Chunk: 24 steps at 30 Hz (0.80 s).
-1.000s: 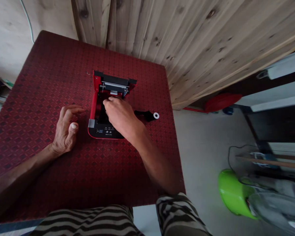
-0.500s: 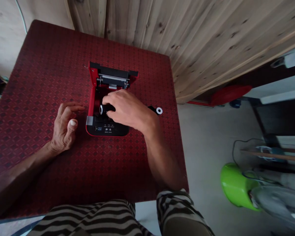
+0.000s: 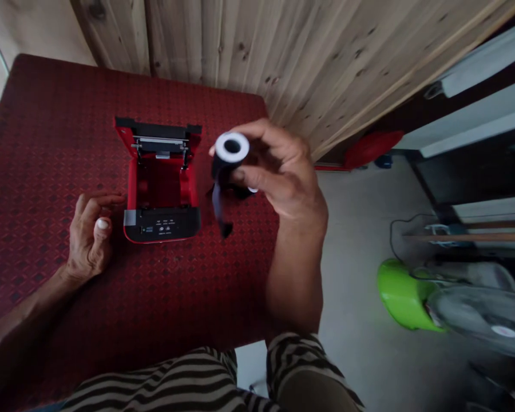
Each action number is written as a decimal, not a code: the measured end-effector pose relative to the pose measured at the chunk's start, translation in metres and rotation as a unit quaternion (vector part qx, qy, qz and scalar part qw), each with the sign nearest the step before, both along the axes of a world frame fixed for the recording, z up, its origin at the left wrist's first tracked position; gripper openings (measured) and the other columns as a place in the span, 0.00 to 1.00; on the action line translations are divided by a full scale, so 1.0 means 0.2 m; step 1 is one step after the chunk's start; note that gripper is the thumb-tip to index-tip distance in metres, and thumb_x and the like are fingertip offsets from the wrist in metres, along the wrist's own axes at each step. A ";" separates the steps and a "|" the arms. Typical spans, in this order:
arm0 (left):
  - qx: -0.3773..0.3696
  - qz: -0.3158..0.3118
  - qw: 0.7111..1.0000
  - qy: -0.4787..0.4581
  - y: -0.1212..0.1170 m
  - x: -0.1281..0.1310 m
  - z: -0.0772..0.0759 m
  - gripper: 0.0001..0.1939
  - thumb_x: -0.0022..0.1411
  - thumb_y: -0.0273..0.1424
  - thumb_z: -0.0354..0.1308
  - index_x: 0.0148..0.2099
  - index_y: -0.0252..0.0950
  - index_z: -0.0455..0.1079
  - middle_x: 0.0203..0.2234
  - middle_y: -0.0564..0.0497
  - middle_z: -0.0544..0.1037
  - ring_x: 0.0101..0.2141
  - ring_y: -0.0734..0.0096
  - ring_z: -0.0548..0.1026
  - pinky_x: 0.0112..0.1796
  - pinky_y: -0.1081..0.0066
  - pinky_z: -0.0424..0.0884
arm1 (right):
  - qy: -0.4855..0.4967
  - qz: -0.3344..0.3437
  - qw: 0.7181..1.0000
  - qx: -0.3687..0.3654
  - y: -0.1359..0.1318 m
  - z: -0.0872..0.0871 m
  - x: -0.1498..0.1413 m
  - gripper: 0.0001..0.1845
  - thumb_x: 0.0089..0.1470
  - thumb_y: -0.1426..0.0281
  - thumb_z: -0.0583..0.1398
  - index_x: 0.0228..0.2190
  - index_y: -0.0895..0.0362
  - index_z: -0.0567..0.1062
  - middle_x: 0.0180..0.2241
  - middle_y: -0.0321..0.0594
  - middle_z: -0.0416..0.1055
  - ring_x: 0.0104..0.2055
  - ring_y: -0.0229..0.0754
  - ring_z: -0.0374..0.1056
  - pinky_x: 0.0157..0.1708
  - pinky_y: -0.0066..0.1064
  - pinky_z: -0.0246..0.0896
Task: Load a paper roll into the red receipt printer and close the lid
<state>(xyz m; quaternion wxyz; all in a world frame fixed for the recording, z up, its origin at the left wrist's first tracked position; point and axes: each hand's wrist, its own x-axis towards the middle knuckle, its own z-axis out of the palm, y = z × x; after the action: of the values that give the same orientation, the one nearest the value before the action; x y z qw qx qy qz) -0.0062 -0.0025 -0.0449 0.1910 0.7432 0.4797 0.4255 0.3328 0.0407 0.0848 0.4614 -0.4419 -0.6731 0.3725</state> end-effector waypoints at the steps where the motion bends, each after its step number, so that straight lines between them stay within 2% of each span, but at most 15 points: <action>1: 0.001 -0.001 1.000 -0.002 0.00 0.00 0.00 0.30 0.81 0.54 0.41 0.59 0.40 0.74 0.52 0.40 0.78 0.53 0.50 0.76 0.53 0.48 0.77 | 0.000 -0.025 1.000 -0.010 0.04 -0.01 0.04 0.28 0.48 0.43 0.76 0.42 0.46 0.81 0.45 0.39 0.84 0.47 0.51 0.80 0.49 0.45 0.77; 4: 0.005 0.000 1.000 -0.003 0.01 0.00 -0.01 0.29 0.81 0.53 0.42 0.59 0.39 0.75 0.52 0.39 0.78 0.53 0.49 0.76 0.53 0.48 0.76 | -0.045 -0.039 0.997 -0.054 0.20 -0.08 0.14 0.25 0.48 0.46 0.74 0.39 0.48 0.79 0.43 0.38 0.83 0.47 0.50 0.80 0.51 0.48 0.77; 8: 0.009 0.001 1.000 0.002 0.01 0.00 -0.01 0.28 0.80 0.53 0.42 0.58 0.40 0.75 0.51 0.40 0.78 0.53 0.49 0.76 0.53 0.48 0.76 | -0.125 0.019 0.986 -0.111 0.40 -0.24 0.20 0.15 0.48 0.65 0.73 0.37 0.50 0.78 0.39 0.36 0.83 0.45 0.48 0.79 0.57 0.51 0.76; 11: 0.010 0.000 1.000 0.006 0.01 0.00 0.01 0.28 0.81 0.52 0.42 0.58 0.41 0.76 0.50 0.40 0.78 0.52 0.49 0.76 0.52 0.48 0.75 | -0.169 0.024 0.973 -0.153 0.47 -0.37 0.21 0.14 0.45 0.77 0.69 0.34 0.51 0.77 0.37 0.34 0.83 0.44 0.46 0.79 0.57 0.51 0.76; 13: 0.006 0.001 1.000 0.010 0.01 0.00 0.01 0.29 0.80 0.53 0.41 0.57 0.40 0.76 0.51 0.40 0.78 0.53 0.49 0.76 0.53 0.49 0.75 | -0.173 0.022 0.970 -0.168 0.48 -0.43 0.19 0.16 0.45 0.81 0.67 0.35 0.51 0.77 0.38 0.34 0.83 0.44 0.45 0.79 0.58 0.50 0.76; 16: -0.002 0.008 1.000 0.016 0.01 0.01 0.02 0.30 0.80 0.54 0.41 0.57 0.40 0.76 0.52 0.40 0.79 0.53 0.49 0.76 0.53 0.49 0.75 | -0.180 0.018 0.970 -0.164 0.49 -0.47 0.18 0.16 0.46 0.81 0.67 0.37 0.50 0.78 0.40 0.34 0.85 0.47 0.45 0.80 0.60 0.51 0.76; 18: -0.002 0.010 1.000 0.019 0.00 0.01 0.03 0.30 0.80 0.54 0.41 0.57 0.40 0.76 0.52 0.41 0.79 0.53 0.50 0.77 0.53 0.49 0.75 | -0.189 0.022 0.970 -0.153 0.49 -0.47 0.20 0.17 0.47 0.79 0.69 0.39 0.50 0.80 0.44 0.35 0.85 0.50 0.47 0.80 0.61 0.53 0.75; 20: 0.000 0.010 1.000 0.020 0.00 0.01 0.03 0.30 0.80 0.54 0.41 0.57 0.41 0.76 0.51 0.41 0.79 0.53 0.49 0.77 0.52 0.49 0.75 | -0.181 0.019 0.972 -0.146 0.47 -0.45 0.24 0.22 0.47 0.75 0.73 0.46 0.51 0.82 0.50 0.39 0.85 0.54 0.50 0.80 0.63 0.56 0.75; 22: 0.000 0.012 1.000 0.018 0.00 0.01 0.03 0.30 0.80 0.54 0.41 0.57 0.41 0.76 0.51 0.41 0.79 0.52 0.50 0.77 0.51 0.50 0.75 | -0.153 0.001 0.978 -0.139 0.41 -0.42 0.30 0.30 0.47 0.69 0.76 0.52 0.51 0.81 0.55 0.43 0.84 0.58 0.53 0.79 0.63 0.58 0.74; 24: -0.001 0.014 1.000 0.016 0.01 0.01 0.02 0.30 0.80 0.55 0.41 0.57 0.41 0.76 0.51 0.41 0.79 0.52 0.50 0.78 0.51 0.50 0.76 | -0.113 -0.041 0.985 -0.122 0.29 -0.40 0.37 0.31 0.51 0.59 0.76 0.55 0.49 0.80 0.57 0.44 0.83 0.58 0.53 0.79 0.64 0.59 0.73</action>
<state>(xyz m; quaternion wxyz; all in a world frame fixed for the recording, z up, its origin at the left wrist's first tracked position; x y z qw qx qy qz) -0.0043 -0.0012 -0.0401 0.1776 0.7431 0.4935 0.4156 0.4073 0.0982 0.0044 0.3396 -0.5612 -0.6520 0.3803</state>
